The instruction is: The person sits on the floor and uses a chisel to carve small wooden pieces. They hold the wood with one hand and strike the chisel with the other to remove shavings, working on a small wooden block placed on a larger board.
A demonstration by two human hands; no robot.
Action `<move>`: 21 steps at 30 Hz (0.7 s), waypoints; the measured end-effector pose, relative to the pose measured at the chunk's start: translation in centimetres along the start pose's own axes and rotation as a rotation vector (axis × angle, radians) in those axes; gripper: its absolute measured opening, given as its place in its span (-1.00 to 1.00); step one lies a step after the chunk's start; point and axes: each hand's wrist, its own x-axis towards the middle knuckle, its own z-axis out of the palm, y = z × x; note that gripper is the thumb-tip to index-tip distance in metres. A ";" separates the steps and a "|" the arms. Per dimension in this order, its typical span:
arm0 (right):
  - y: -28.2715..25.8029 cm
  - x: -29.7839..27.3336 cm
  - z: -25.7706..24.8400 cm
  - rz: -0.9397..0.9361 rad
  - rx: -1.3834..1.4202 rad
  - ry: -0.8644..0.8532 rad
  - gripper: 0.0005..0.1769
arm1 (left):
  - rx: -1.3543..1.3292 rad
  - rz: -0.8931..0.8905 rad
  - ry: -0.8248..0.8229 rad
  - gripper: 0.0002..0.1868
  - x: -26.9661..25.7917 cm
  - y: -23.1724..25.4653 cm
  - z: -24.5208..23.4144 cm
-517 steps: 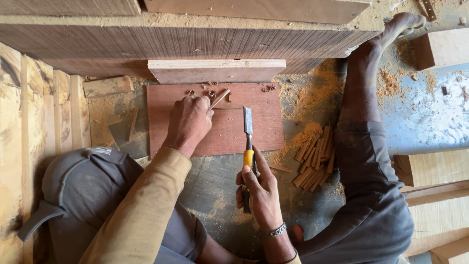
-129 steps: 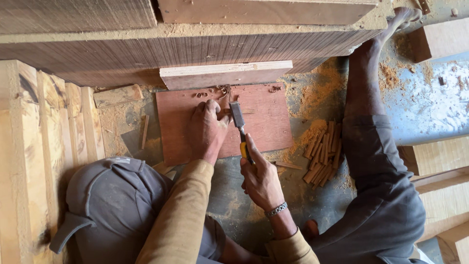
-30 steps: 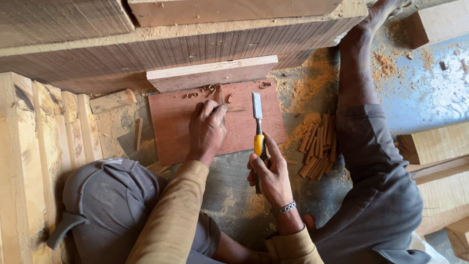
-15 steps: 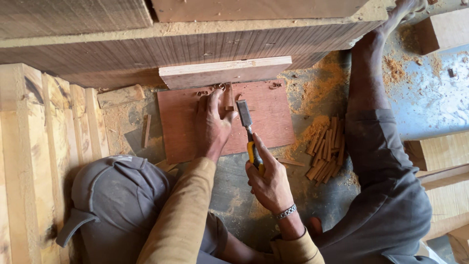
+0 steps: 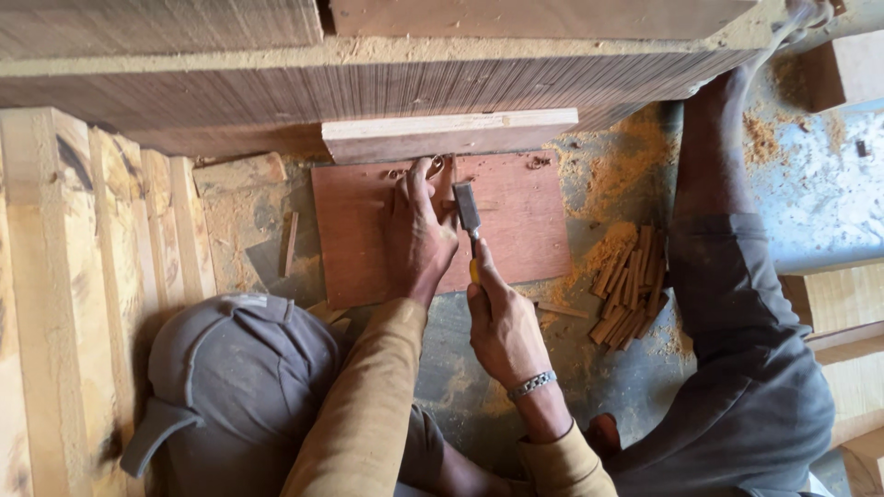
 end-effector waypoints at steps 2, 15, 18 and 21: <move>-0.3 0.4 0.3 -0.012 0.014 0.029 -0.35 | -0.005 0.014 0.006 -0.13 0.1 0.4 -0.1; -0.5 2.1 -0.1 0.024 -0.048 -0.023 -0.32 | -0.115 0.041 -0.022 -0.15 0.3 0.4 -0.5; -0.5 1.6 0.2 -0.181 0.003 0.079 -0.32 | -0.048 0.010 -0.036 -0.17 0.5 0.5 -0.4; -0.2 4.5 0.7 0.017 -0.032 -0.002 -0.33 | -0.051 0.060 0.006 -0.21 0.2 0.7 0.0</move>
